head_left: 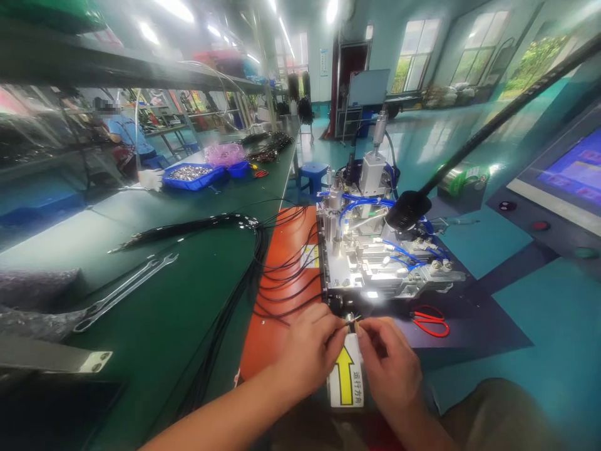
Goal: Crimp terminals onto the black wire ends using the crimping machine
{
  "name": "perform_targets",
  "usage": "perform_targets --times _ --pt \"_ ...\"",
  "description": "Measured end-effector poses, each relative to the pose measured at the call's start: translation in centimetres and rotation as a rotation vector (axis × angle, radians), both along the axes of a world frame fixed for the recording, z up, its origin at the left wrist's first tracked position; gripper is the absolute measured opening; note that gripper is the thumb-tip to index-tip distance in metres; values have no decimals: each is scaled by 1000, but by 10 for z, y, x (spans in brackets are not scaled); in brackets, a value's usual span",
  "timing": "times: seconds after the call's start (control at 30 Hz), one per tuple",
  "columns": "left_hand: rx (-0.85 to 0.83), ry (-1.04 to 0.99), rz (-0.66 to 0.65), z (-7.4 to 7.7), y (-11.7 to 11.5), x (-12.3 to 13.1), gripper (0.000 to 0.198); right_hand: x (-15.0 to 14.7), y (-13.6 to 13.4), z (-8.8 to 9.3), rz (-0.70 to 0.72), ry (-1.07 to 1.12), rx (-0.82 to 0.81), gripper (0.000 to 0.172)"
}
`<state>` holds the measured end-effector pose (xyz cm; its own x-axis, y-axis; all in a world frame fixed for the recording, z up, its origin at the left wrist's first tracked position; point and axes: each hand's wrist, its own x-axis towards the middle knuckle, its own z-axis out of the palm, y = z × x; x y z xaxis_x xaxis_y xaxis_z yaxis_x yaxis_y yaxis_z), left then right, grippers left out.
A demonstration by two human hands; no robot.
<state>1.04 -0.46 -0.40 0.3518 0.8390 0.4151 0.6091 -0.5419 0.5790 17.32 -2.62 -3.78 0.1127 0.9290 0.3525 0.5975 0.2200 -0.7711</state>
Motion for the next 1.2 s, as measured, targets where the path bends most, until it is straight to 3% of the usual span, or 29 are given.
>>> perform_targets --times 0.17,0.37,0.53,0.77,1.2 --pt "49 -5 0 -2 0 -1 16 1 -1 4 24 59 -24 21" --pt "62 4 -22 -2 -3 0 14 21 -1 6 100 359 -305 28" --pt "60 -5 -8 -1 -3 0 14 22 7 14 227 444 -420 33" --pt "60 -9 -15 -1 -3 0 13 13 11 30 295 550 -464 25" --pt "71 -22 -4 -1 -4 0 13 13 14 28 297 737 -483 26"
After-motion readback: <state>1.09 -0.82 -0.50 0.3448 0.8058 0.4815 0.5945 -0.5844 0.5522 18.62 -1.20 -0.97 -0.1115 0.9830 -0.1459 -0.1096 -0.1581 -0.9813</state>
